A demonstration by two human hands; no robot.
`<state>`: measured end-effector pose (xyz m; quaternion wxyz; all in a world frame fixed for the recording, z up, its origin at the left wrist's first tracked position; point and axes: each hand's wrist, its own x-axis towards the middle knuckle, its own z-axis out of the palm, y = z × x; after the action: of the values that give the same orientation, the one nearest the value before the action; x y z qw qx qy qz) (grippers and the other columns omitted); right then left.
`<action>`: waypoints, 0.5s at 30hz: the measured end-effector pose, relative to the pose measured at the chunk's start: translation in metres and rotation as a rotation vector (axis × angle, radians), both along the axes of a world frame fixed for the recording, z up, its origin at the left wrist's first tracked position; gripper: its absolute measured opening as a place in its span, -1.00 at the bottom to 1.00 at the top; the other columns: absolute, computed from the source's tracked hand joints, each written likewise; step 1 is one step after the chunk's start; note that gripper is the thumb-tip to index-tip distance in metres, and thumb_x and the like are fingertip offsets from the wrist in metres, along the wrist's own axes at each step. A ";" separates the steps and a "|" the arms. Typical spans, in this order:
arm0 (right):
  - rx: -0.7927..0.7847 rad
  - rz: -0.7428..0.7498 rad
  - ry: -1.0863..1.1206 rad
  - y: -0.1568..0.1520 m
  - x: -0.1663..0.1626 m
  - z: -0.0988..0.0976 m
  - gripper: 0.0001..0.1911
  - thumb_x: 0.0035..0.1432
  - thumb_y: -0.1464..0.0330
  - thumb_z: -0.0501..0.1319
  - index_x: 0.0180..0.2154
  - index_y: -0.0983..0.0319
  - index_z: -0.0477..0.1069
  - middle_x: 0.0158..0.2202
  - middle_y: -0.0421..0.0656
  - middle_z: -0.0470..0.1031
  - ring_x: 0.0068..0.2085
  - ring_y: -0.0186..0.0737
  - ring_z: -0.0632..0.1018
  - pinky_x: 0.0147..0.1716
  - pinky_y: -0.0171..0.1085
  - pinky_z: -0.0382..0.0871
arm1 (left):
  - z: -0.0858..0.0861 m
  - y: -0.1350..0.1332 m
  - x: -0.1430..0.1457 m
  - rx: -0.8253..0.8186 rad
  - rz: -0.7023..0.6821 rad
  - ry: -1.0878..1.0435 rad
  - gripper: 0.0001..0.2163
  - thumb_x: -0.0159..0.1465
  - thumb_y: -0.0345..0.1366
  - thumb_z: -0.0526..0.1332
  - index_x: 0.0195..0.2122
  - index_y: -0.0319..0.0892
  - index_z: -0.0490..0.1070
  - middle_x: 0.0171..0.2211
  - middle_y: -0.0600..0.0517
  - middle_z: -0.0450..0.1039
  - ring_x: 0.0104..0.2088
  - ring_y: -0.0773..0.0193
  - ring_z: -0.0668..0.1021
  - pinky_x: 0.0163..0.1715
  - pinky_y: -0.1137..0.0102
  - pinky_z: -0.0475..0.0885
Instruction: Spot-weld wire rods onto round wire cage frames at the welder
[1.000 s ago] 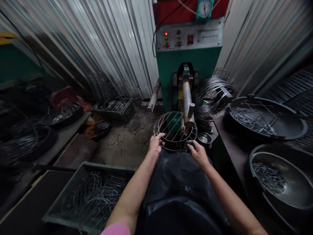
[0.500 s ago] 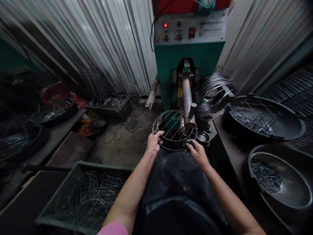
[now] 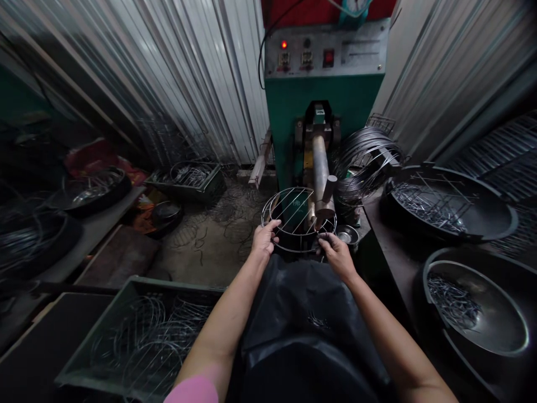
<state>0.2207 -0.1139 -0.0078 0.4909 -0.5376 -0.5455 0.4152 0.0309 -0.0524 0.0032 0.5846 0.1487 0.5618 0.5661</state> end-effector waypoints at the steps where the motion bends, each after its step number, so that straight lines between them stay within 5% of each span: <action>1: -0.007 -0.003 0.003 0.001 -0.001 0.001 -0.71 0.04 0.13 0.15 -0.34 0.24 0.36 -0.47 -0.19 0.46 -0.58 -0.35 0.43 -0.54 -0.34 0.32 | 0.000 0.001 0.000 -0.007 0.000 0.004 -0.64 -0.27 -0.37 0.37 -0.54 -0.17 0.16 -0.70 0.25 0.11 -0.70 0.55 0.15 -0.76 0.58 0.00; 9: -0.068 -0.125 0.114 -0.015 0.007 -0.001 -0.60 0.01 0.09 0.18 -0.23 0.26 0.42 -0.46 -0.15 0.50 -0.54 -0.29 0.47 -0.53 -0.32 0.35 | -0.002 0.003 0.001 -0.053 -0.013 0.015 -0.69 -0.26 -0.36 0.36 -0.61 -0.20 0.18 -0.75 0.26 0.02 -0.73 0.56 0.11 -0.78 0.58 -0.03; 15: -0.235 -0.299 -0.002 -0.058 0.062 -0.061 -0.50 0.01 0.11 0.11 -0.11 0.31 0.42 -0.43 -0.11 0.48 -0.49 -0.24 0.47 -0.48 -0.26 0.35 | 0.000 0.002 0.004 -0.050 -0.008 0.006 -0.70 -0.27 -0.37 0.36 -0.62 -0.21 0.20 -0.75 0.26 0.02 -0.73 0.56 0.10 -0.80 0.57 -0.03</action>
<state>0.2830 -0.1717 -0.0692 0.4803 -0.6669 -0.4077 0.3979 0.0344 -0.0509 0.0031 0.5887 0.1381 0.5770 0.5491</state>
